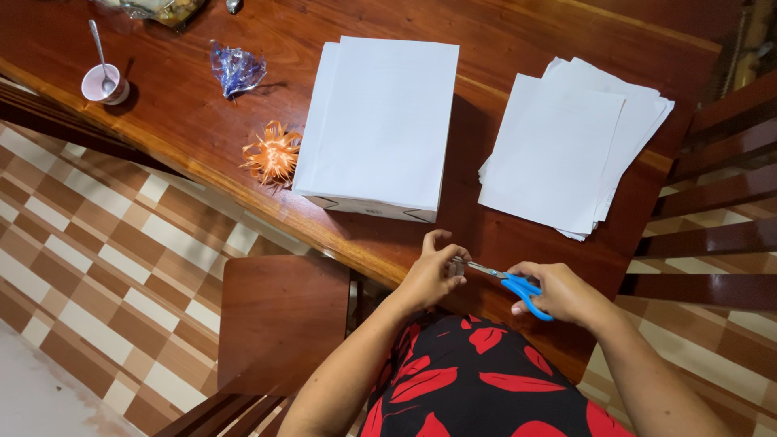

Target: The person opens a Westinghouse pie cake maker box, looks inside, and closes it. They then place the box on white paper, fold the paper around the box, and use scissors and tape to cut and apply tape, securing the paper wrap around the box.

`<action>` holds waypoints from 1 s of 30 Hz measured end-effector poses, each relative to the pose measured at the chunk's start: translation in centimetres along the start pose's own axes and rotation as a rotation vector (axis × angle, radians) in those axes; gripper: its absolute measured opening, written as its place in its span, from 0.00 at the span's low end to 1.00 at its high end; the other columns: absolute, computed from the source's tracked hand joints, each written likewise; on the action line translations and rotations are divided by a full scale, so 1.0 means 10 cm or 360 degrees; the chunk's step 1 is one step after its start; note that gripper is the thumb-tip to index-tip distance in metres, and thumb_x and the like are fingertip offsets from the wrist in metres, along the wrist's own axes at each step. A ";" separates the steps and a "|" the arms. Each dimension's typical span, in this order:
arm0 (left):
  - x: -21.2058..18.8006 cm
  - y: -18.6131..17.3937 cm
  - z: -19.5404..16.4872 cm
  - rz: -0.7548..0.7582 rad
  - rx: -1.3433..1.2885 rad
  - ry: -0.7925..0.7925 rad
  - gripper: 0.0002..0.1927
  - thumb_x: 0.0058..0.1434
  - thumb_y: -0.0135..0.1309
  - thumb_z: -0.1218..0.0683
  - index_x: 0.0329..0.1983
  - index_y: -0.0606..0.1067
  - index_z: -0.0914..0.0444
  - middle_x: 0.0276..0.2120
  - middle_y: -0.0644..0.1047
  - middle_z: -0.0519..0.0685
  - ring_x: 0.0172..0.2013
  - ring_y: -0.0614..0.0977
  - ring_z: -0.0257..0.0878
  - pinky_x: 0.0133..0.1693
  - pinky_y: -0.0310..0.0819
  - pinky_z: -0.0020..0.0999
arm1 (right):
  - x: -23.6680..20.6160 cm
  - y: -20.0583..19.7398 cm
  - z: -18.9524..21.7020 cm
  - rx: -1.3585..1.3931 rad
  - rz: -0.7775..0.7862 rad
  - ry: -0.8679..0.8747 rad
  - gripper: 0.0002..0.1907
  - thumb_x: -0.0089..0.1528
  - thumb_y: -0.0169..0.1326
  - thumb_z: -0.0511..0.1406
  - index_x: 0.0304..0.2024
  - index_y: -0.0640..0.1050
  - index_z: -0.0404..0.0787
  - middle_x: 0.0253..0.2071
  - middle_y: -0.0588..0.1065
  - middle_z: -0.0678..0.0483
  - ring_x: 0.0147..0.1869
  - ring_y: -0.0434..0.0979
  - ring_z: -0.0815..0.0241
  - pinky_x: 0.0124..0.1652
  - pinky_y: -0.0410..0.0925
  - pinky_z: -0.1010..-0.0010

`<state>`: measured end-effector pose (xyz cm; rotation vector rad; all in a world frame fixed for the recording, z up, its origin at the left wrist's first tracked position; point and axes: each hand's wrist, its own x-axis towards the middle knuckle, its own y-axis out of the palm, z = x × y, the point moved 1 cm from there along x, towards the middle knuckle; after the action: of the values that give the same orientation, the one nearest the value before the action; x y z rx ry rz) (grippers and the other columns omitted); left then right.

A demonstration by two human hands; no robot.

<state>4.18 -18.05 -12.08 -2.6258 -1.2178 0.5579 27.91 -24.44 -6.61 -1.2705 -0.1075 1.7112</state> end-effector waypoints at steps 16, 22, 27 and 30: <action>-0.01 0.03 -0.04 0.0008 0.0087 0.0081 0.21 0.53 0.64 0.63 0.49 0.74 0.53 0.68 0.57 0.56 0.55 0.78 0.56 0.52 0.79 0.42 | -0.08 -0.02 0.15 0.0036 0.0004 0.0011 0.38 0.43 0.76 0.42 0.55 0.77 0.46 0.38 0.82 0.51 0.42 0.83 0.57 0.44 0.74 0.64; -0.01 0.04 0.00 -0.0028 0.0109 0.0160 0.25 0.52 0.62 0.65 0.51 0.74 0.53 0.66 0.58 0.60 0.52 0.80 0.56 0.52 0.80 0.42 | -0.04 -0.01 0.07 0.0020 -0.0042 0.0105 0.38 0.44 0.76 0.41 0.56 0.77 0.47 0.40 0.82 0.50 0.44 0.83 0.56 0.46 0.74 0.63; 0.03 0.07 0.11 -0.0116 0.0420 0.0221 0.32 0.51 0.64 0.62 0.58 0.70 0.52 0.68 0.57 0.63 0.46 0.81 0.61 0.46 0.78 0.47 | 0.04 -0.04 -0.18 -0.0206 -0.0304 0.0167 0.35 0.48 0.74 0.42 0.56 0.76 0.46 0.46 0.78 0.50 0.53 0.80 0.51 0.51 0.73 0.59; 0.08 0.12 0.22 -0.0131 0.0609 0.0247 0.34 0.53 0.62 0.63 0.63 0.69 0.51 0.68 0.59 0.63 0.44 0.82 0.59 0.44 0.78 0.47 | 0.12 0.04 -0.38 -0.0404 -0.0481 0.0107 0.41 0.49 0.73 0.42 0.63 0.71 0.48 0.50 0.75 0.49 0.60 0.73 0.48 0.55 0.69 0.57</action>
<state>4.62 -18.20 -14.67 -2.2438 -1.0473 0.5037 30.63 -25.48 -9.38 -1.4148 -0.4656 1.4248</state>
